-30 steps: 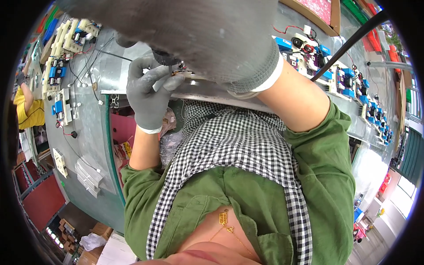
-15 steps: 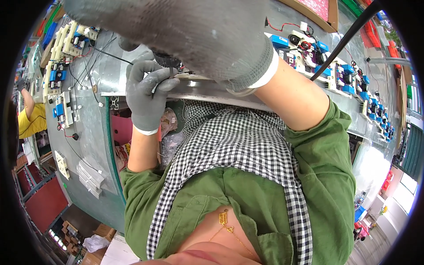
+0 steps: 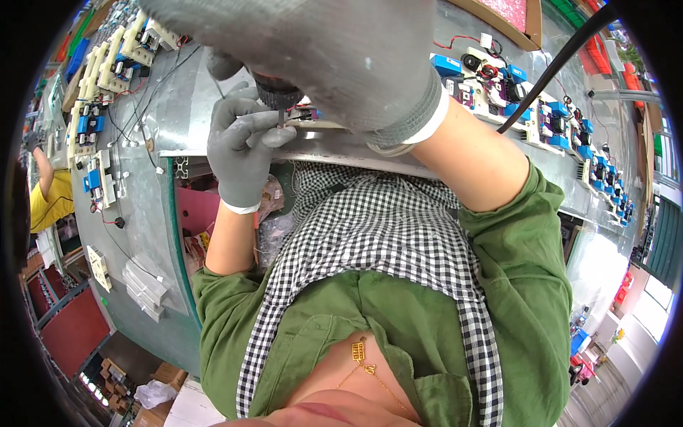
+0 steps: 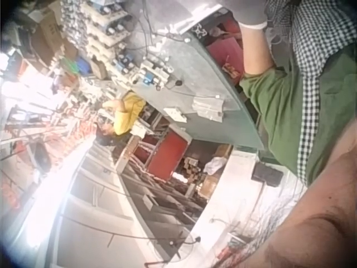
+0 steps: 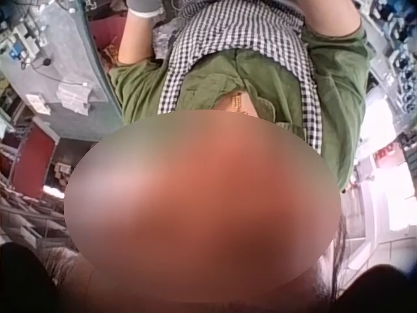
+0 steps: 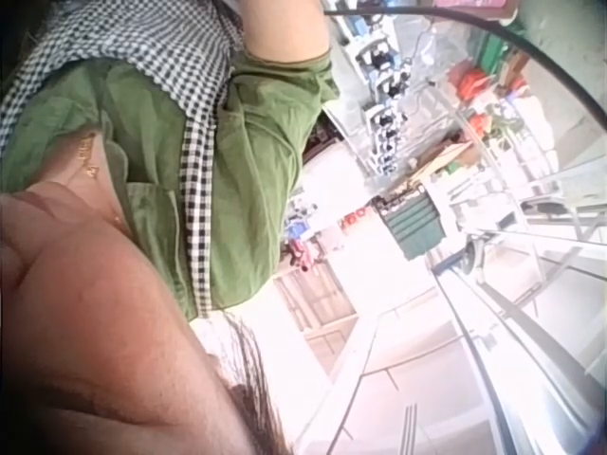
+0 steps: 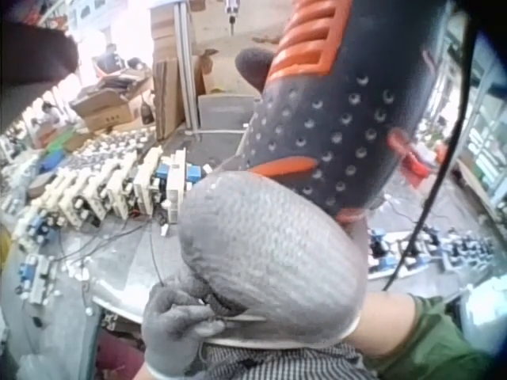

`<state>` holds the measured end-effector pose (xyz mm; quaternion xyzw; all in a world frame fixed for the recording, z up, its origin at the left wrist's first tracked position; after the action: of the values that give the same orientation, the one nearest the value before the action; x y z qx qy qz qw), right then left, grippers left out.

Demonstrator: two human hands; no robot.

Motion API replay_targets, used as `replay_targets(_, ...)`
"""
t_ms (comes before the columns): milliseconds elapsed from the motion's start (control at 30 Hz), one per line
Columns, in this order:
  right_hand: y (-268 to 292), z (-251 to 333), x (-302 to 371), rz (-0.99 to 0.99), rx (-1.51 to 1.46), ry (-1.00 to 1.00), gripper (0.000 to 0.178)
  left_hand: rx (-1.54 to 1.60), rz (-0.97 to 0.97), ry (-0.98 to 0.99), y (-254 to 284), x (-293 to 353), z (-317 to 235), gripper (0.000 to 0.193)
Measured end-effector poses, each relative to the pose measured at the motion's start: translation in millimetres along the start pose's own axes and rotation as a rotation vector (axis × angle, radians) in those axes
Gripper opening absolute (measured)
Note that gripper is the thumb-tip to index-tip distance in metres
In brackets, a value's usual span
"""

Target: The recorder is assembling circuit boards by inserting components and using an electric screwdriver to secure them.

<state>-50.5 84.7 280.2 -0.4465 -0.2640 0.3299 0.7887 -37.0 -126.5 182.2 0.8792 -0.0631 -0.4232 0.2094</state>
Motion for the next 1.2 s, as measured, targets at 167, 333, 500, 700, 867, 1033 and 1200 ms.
replay_targets(167,-8,-1,-4,-0.131,0.156,0.073,0.105,-0.12,0.014,-0.098,-1,-5,-2,0.03)
replay_targets(333,-6,10,-8,0.067,-0.163,0.333,0.089,-0.375,0.237,-0.265,12,4,8,0.028)
replay_targets(500,-18,3,-13,-0.027,-0.038,0.348,0.067,-0.434,0.196,-0.279,10,1,15,0.02)
replay_targets(700,-18,-4,-23,-0.543,0.633,0.489,0.023,-0.428,0.115,-0.289,5,-1,15,0.017)
replay_targets(867,18,19,-47,0.149,0.893,0.894,0.021,-0.439,0.076,-0.259,2,-6,9,0.012)
replay_targets(1033,-17,11,-26,-0.018,0.551,0.617,0.025,-0.405,0.116,-0.083,4,-5,-1,0.011)
replay_targets(1200,-39,4,-20,-0.411,0.565,0.533,0.017,-0.398,0.138,-0.034,3,-7,-4,0.01)
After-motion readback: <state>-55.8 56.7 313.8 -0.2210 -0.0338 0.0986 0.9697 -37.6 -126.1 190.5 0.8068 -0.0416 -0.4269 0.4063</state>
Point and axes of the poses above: each hand's wrist, its own x-axis away from the middle knuckle, its own y-axis out of the back of the hand, z = x × y, the point moved 1 cm from there along -x, towards the middle knuckle, and after that the axes turned 15 degrees about -y, right-handed, at the moved point
